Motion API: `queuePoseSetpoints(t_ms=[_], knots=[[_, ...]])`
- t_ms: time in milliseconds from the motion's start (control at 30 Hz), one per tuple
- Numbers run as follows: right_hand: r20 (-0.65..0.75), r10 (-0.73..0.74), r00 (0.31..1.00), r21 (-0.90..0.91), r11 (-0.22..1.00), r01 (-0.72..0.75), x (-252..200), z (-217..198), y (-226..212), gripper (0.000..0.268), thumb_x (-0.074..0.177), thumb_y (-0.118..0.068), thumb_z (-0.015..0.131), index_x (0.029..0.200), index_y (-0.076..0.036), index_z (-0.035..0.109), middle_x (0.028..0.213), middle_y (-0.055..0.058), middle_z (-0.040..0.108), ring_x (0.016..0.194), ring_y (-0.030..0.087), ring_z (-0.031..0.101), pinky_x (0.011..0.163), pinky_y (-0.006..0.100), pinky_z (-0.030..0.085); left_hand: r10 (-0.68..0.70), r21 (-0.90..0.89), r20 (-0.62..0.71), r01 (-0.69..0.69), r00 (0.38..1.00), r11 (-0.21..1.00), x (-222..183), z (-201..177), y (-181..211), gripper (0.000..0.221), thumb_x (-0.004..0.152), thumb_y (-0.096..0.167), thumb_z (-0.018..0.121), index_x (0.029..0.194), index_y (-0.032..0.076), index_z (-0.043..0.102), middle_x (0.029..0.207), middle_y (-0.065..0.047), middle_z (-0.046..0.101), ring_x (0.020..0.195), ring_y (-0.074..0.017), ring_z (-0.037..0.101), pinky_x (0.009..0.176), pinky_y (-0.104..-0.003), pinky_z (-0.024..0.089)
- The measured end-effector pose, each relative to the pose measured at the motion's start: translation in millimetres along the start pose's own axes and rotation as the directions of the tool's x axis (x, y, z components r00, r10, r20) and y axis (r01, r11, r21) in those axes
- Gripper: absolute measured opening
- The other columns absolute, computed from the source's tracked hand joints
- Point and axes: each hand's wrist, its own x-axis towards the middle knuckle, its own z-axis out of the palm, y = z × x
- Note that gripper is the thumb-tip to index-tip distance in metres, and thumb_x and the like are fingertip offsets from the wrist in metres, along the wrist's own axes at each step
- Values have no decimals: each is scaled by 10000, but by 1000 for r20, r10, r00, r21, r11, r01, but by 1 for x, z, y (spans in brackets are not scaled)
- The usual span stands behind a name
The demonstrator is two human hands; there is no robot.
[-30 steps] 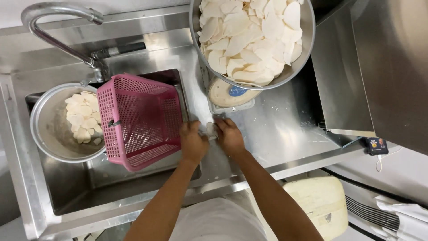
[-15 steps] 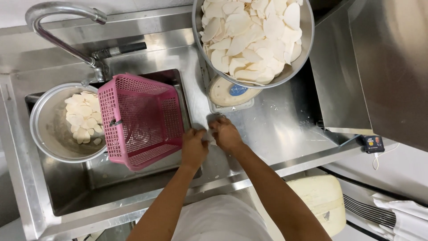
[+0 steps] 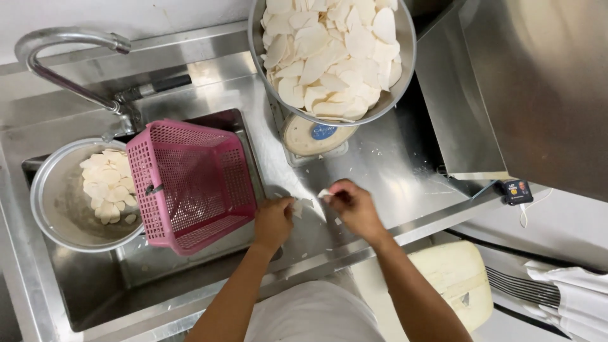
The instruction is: Weighing sliced raw materials, bagging them, and placing them into a deep fryer for processing.
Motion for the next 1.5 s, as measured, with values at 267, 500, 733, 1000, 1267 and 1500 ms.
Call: queuePoseSetpoints(t_ms=[267, 500, 733, 1000, 1267, 1500], knots=[[-238, -531, 813, -301, 837, 457, 73, -86, -221, 123, 963, -37, 817, 1034, -60, 719, 920, 65, 667, 811, 146, 610, 740, 272, 516, -71, -236, -98, 46, 993, 971, 2, -50, 20, 281, 921, 123, 707, 1197, 96, 749, 1098, -109, 754, 985, -269, 714, 858, -380, 591], [213, -354, 910, -614, 676, 407, 166, -68, -244, 687, 847, -277, 859, 1428, -50, 571, 1394, 192, 543, 1208, 375, 572, 970, 466, 457, -219, -309, 35, 219, 975, 926, -13, -96, 50, 318, 926, 236, 696, 1227, 151, 750, 1098, -16, 809, 935, -154, 751, 866, -293, 573], [164, -558, 814, -685, 529, 501, 214, -85, -222, 175, 872, -32, 653, 1038, -51, 703, 955, 155, 634, 760, 415, 613, 637, 495, 454, -261, -303, -4, 247, 965, 920, -46, -125, 37, 387, 914, 332, 707, 1269, 180, 734, 1213, -7, 784, 1040, -159, 748, 935, -305, 566], [161, -630, 759, -537, 590, 603, 187, -123, -239, 311, 862, -30, 747, 1172, -32, 777, 1030, 102, 755, 882, 196, 690, 779, 316, 574, -188, -134, -622, 133, 760, 982, -106, -210, 28, 145, 1036, 156, 715, 1168, 127, 766, 1091, -25, 761, 899, -153, 672, 730, -292, 489], [336, -618, 711, -449, 559, 697, 162, -104, -254, 373, 960, -234, 786, 1231, 13, 713, 1189, 188, 713, 1036, 306, 644, 902, 439, 466, -230, -54, -693, 270, 683, 961, -113, -224, -10, 417, 1007, 206, 759, 1351, -19, 689, 1187, -175, 712, 1049, -303, 670, 901, -420, 533], [616, -268, 741, -661, 336, 671, 157, -60, -259, 491, 990, -372, 618, 1456, -232, 555, 1665, 165, 212, 1517, 423, 93, 1189, 671, 116, -664, -240, -313, 620, 679, 747, -85, -235, 26, 866, 864, 496, 672, 1565, 53, 420, 1402, -196, 615, 1283, -400, 571, 1056, -507, 429]])
